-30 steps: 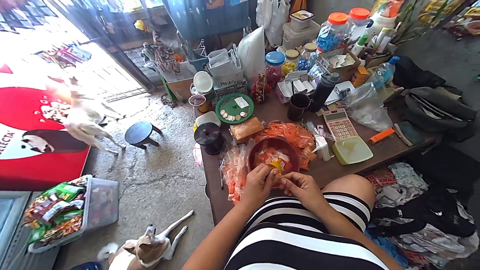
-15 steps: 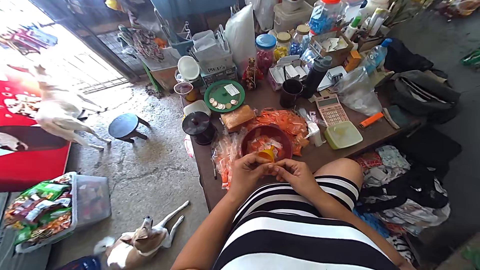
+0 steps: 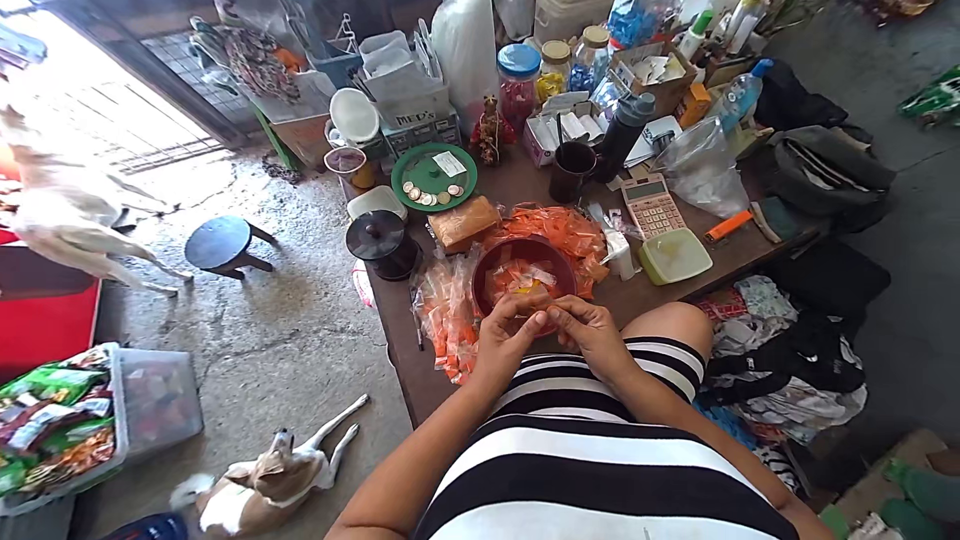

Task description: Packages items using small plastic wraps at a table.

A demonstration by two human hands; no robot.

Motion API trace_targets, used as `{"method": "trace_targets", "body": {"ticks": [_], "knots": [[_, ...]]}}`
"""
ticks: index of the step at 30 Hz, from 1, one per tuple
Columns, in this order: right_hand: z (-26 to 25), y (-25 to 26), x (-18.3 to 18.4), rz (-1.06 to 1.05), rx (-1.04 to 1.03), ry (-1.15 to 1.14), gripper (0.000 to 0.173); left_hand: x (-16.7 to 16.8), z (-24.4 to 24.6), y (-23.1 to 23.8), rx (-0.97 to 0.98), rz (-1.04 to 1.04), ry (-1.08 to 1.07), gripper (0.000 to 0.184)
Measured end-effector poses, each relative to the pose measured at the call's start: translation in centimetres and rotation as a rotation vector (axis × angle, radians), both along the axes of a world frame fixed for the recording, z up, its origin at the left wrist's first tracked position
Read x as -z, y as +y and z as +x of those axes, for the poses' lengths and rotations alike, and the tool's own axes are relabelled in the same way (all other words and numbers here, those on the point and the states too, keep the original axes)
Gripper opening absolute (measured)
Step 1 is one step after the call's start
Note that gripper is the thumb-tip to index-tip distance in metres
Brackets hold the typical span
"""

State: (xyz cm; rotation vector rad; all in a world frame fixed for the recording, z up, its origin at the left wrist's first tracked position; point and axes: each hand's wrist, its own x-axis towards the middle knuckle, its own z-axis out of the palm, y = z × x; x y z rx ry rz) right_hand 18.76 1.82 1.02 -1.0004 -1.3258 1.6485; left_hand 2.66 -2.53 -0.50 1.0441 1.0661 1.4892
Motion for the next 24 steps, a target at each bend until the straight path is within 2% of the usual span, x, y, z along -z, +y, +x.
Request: {"method": "trace_targets", "body": {"ticks": [3,4,7,10,11,13,16,21,24], "knots": [[0.0,-0.1,0.2,0.025,-0.01,-0.014,0.015,0.1,0.6,0.2,-0.087,-0.045,-0.06,0.012],[0.1,-0.1,0.3,0.062,-0.004,-0.045,0.019,0.2,0.5,0.3,-0.087,-0.036,-0.043,0.01],[0.9,0.6,0.6,0.257,0.031,-0.183,0.037,0.8,-0.3,0.5,-0.053,0.074,0.185,0.011],[1.3,1.3,0.0,0.383,-0.022,-0.245,0.045,1.0,-0.7,0.5,-0.027,0.159,0.459,0.014],[1.3,1.4,-0.2,0.391,-0.052,-0.245,0.043,1.1,-0.8,0.5,-0.022,0.169,0.523,0.015],[1.4,1.6,-0.8,0.378,-0.075,-0.216,0.03,1.2,-0.9,0.4,-0.01,0.177,0.614,0.016],[1.5,1.5,-1.1,0.37,-0.051,-0.141,0.016,1.3,-1.2,0.4,-0.004,0.185,0.634,0.017],[1.6,1.4,-1.4,0.375,0.002,-0.108,0.011,1.4,-1.3,0.5,0.021,0.198,0.578,0.016],[2.0,1.8,-0.9,0.369,-0.034,-0.19,0.011,1.3,-1.2,0.7,0.031,0.205,0.573,0.016]]}}
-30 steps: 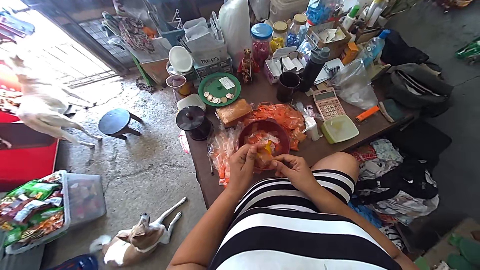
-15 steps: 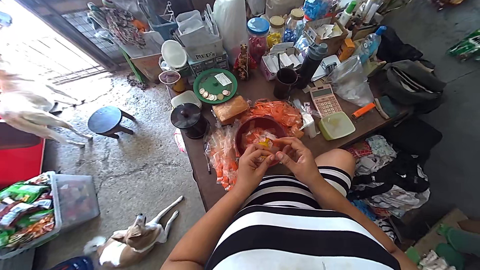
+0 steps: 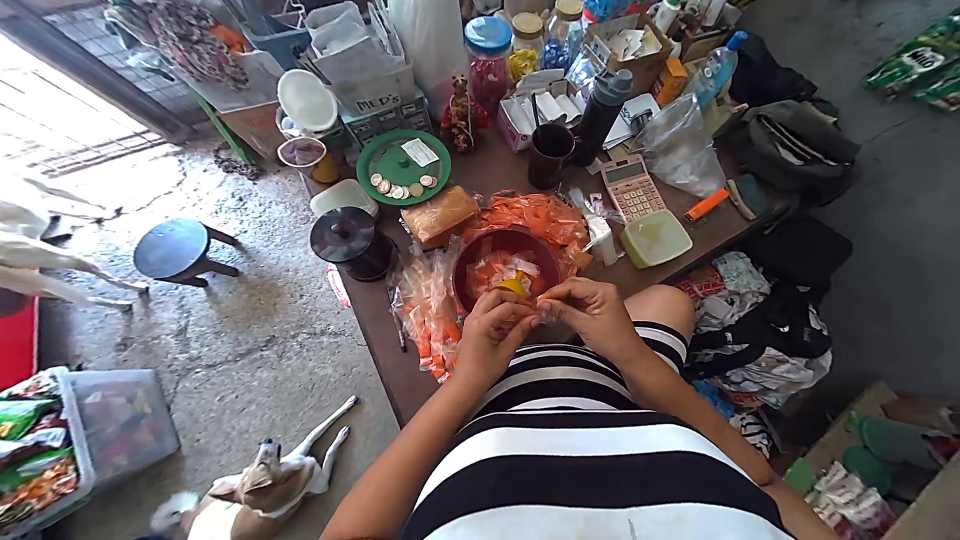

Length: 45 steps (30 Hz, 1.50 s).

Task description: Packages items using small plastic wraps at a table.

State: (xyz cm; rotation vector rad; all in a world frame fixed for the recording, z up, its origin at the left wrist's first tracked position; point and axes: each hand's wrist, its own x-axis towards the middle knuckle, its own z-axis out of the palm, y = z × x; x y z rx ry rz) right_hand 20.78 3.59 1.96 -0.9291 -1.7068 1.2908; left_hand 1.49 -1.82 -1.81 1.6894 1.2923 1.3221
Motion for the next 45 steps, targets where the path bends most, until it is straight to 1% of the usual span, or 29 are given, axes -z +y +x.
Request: {"method": "trace_targets", "body": {"ticks": [3,5,8,11,14,16,17,19,21,22,24,26,28,29,30,31,32,33,34,35,36,37,38,39,40,41,43,45], "knots": [[0.6,0.3,-0.1,-0.045,-0.097,-0.085,0.018,0.2,-0.1,0.1,0.005,-0.019,0.022,0.017],[1.0,0.6,-0.3,-0.077,-0.128,-0.084,0.017,0.4,-0.2,0.0,0.014,-0.028,0.031,0.017],[1.1,0.6,-0.4,-0.044,-0.091,-0.141,0.015,0.5,-0.1,-0.1,0.028,-0.045,0.048,0.017],[0.7,0.2,-0.3,-0.008,-0.046,-0.172,0.02,0.4,0.1,0.0,0.036,-0.042,0.029,0.016],[0.8,0.2,0.3,0.093,-0.001,-0.153,0.023,0.6,-0.1,0.1,0.037,-0.023,0.026,0.016],[1.6,0.6,0.7,0.126,0.085,-0.159,0.029,0.8,-0.2,0.0,0.039,-0.016,0.038,0.017],[2.3,1.0,0.7,0.111,0.14,-0.168,0.027,0.9,-0.1,-0.1,0.042,-0.018,0.034,0.017],[4.5,1.7,0.9,0.086,0.273,-0.167,0.018,1.0,-0.2,-0.1,0.053,-0.023,0.017,0.018],[7.3,2.1,1.4,0.123,0.436,-0.167,0.011,1.1,-0.2,-0.1,0.062,-0.026,-0.003,0.018],[8.9,2.1,1.7,0.145,0.504,-0.208,0.011,1.1,-0.2,0.0,0.066,-0.026,-0.011,0.017],[12.5,1.5,2.6,0.128,0.6,-0.356,0.02,1.1,-0.2,0.1,0.074,-0.025,-0.022,0.017],[16.2,0.1,4.3,0.045,0.645,-0.502,0.031,1.1,-0.2,0.3,0.075,-0.025,-0.031,0.016],[19.6,-2.2,7.0,-0.077,0.692,-0.514,0.038,1.1,-0.2,0.5,0.074,-0.029,-0.034,0.017],[21.0,-3.7,8.6,-0.155,0.719,-0.461,0.04,1.2,-0.2,0.5,0.076,-0.036,-0.036,0.016],[22.0,-5.4,10.1,-0.276,0.731,-0.385,0.047,1.3,-0.2,0.5,0.077,-0.047,-0.041,0.016],[22.8,-7.4,11.5,-0.422,0.719,-0.315,0.062,1.4,-0.1,0.6,0.079,-0.058,-0.048,0.016],[23.3,-9.4,12.8,-0.58,0.677,-0.264,0.077,1.6,0.0,0.6,0.08,-0.07,-0.052,0.016],[23.4,-11.2,14.0,-0.733,0.613,-0.217,0.086,1.7,0.2,0.7,0.081,-0.083,-0.057,0.017],[23.0,-12.9,15.2,-0.853,0.552,-0.168,0.087,1.8,0.4,0.8,0.085,-0.093,-0.06,0.017],[22.6,-14.1,16.1,-0.932,0.508,-0.091,0.081,1.8,0.6,1.0,0.092,-0.1,-0.059,0.018],[22.4,-14.8,16.8,-0.962,0.483,-0.016,0.072,1.8,0.9,1.1,0.103,-0.103,-0.06,0.018],[22.7,-14.9,17.2,-0.957,0.457,0.007,0.056,1.8,1.1,1.3,0.112,-0.105,-0.059,0.018],[23.7,-14.5,17.3,-0.935,0.424,-0.037,0.042,1.8,1.3,1.4,0.12,-0.106,-0.059,0.017],[24.9,-13.7,16.9,-0.903,0.396,-0.14,0.029,1.8,1.5,1.6,0.128,-0.107,-0.055,0.017],[26.2,-12.5,16.2,-0.846,0.392,-0.262,0.023,1.7,1.6,1.7,0.135,-0.109,-0.052,0.016],[27.4,-10.9,15.2,-0.783,0.424,-0.388,0.021,1.6,1.7,1.9,0.142,-0.111,-0.052,0.016],[28.8,-6.8,12.7,-0.628,0.556,-0.661,0.028,1.5,1.8,2.1,0.152,-0.118,-0.051,0.016],[28.0,-2.2,9.9,-0.426,0.661,-0.826,0.035,1.5,2.0,2.3,0.151,-0.119,-0.053,0.017]]}}
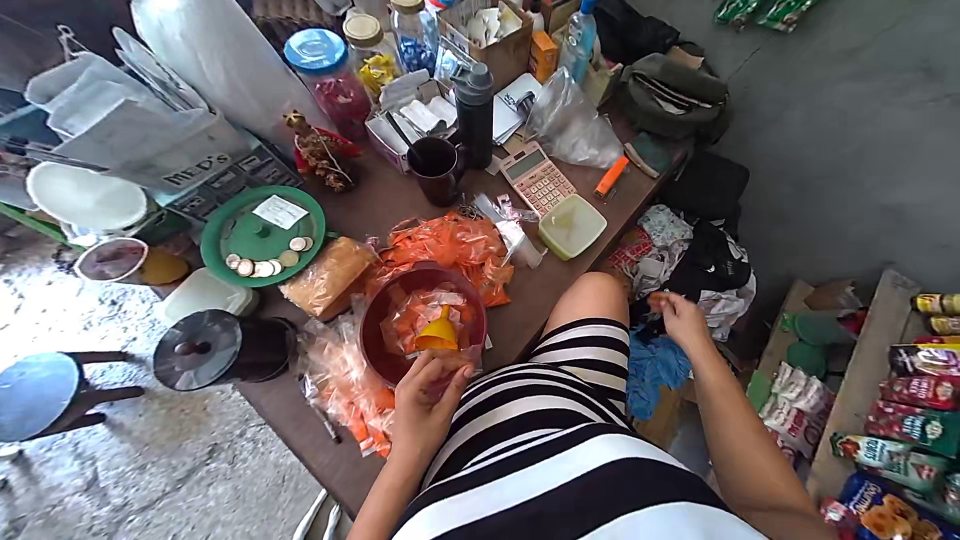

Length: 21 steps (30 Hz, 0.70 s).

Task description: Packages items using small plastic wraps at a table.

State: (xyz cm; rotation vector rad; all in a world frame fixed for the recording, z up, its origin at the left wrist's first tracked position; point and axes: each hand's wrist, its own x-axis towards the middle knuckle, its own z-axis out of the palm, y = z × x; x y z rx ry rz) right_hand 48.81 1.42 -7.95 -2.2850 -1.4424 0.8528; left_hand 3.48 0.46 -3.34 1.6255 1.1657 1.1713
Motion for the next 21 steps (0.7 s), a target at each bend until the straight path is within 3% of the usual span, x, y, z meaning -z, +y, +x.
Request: {"method": "trace_targets", "body": {"ticks": [2,5,8,11,15,18,21], "knots": [[-2.8,4.4,-1.8,0.118,-0.067,-0.105,0.038,0.0,0.0,-0.1,-0.005,-0.003,-0.008,0.016],[-6.6,9.6,-0.5,0.214,-0.277,-0.246,0.044,0.0,-0.2,-0.3,-0.025,-0.011,-0.02,0.017],[-8.7,13.1,0.9,0.147,-0.399,-0.36,0.051,0.1,-0.7,-0.6,-0.042,-0.011,-0.01,0.018],[-9.9,14.7,1.2,0.103,-0.429,-0.395,0.055,-0.1,-1.0,-0.8,-0.055,-0.011,-0.018,0.017],[-10.5,14.3,0.9,0.063,-0.427,-0.403,0.046,0.1,-1.2,-0.8,-0.063,-0.004,-0.031,0.016],[-9.8,13.4,0.5,0.188,-0.24,-0.071,0.046,0.0,-1.4,-0.7,-0.065,-0.012,-0.024,0.016],[-9.8,12.2,-1.3,0.216,0.178,0.68,0.045,-0.1,-1.4,-0.4,-0.051,-0.007,-0.028,0.016]]}}
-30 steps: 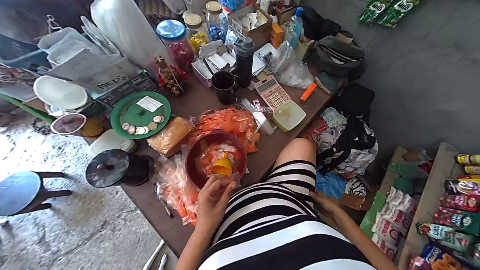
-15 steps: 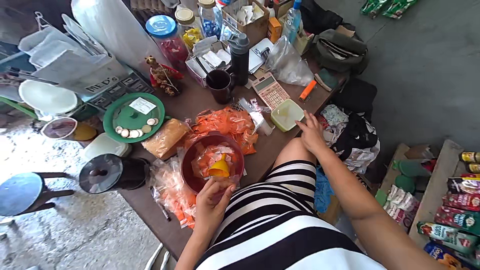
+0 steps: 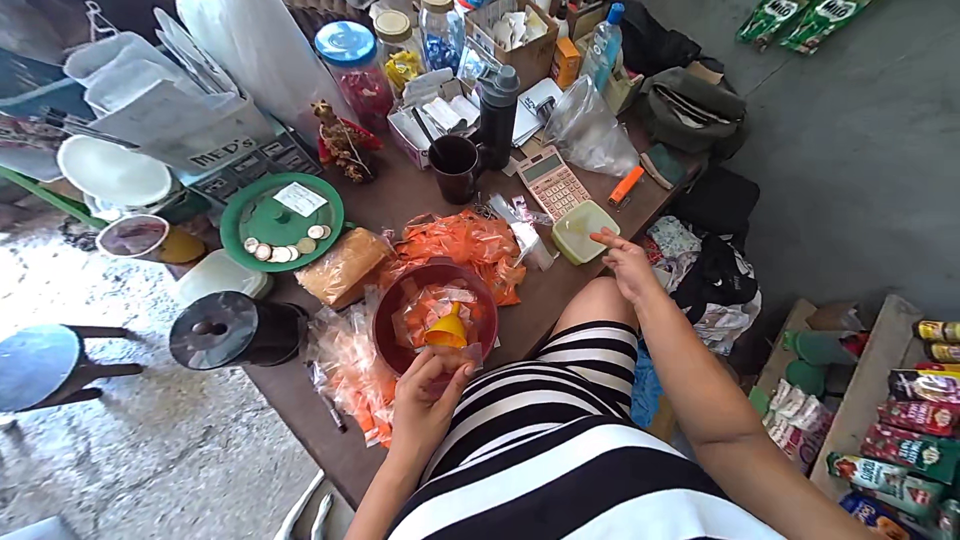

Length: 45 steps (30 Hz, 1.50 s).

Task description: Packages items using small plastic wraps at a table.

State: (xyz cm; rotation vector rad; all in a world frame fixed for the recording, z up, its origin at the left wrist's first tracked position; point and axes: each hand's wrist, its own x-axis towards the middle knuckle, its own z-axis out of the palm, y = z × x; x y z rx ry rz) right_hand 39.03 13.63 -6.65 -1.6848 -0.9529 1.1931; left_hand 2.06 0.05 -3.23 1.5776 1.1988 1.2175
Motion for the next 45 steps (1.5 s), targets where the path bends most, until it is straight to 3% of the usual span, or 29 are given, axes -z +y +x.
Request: {"method": "trace_targets", "body": {"ticks": [3,5,10,13,15,24,30,35,38,42,45], "knots": [[-0.5,-1.0,-2.1,-0.077,0.145,0.582,0.038,0.0,0.0,0.1,0.021,0.013,-0.016,0.017],[-1.4,-1.9,-3.1,-0.048,0.12,0.66,0.026,-0.2,0.1,0.1,0.031,0.021,-0.021,0.016],[-5.2,-3.5,-3.8,0.162,0.029,0.416,0.018,-0.8,0.1,-0.5,0.026,0.032,-0.037,0.016],[-7.6,-4.5,-4.1,0.247,-0.105,0.2,0.012,-0.8,-0.3,-1.2,0.011,0.024,-0.031,0.016],[-8.9,-5.4,-4.6,0.273,-0.232,0.127,0.017,-0.7,-0.5,-1.5,0.007,0.031,-0.034,0.016],[-14.6,-8.9,-7.8,0.475,-0.484,0.122,0.001,-0.7,-0.6,-2.2,0.004,0.081,-0.015,0.014],[-15.6,-9.8,-9.5,0.495,-0.885,-0.115,0.036,-0.7,-0.6,-2.4,0.004,0.132,0.034,0.015],[-16.1,-10.3,-9.6,0.515,-0.896,-0.169,0.018,-0.7,-0.4,-2.5,0.006,0.151,0.048,0.015],[-16.5,-10.8,-9.9,0.555,-0.859,-0.13,0.018,-0.9,-0.2,-2.6,0.017,0.149,0.024,0.017],[-17.2,-11.3,-9.8,0.564,-0.811,-0.062,0.019,-1.1,-0.1,-2.6,0.099,0.119,-0.009,0.036],[-17.4,-11.3,-9.6,0.584,-0.853,-0.041,0.018,-0.8,0.3,-2.7,0.077,0.137,-0.011,0.022]]}}
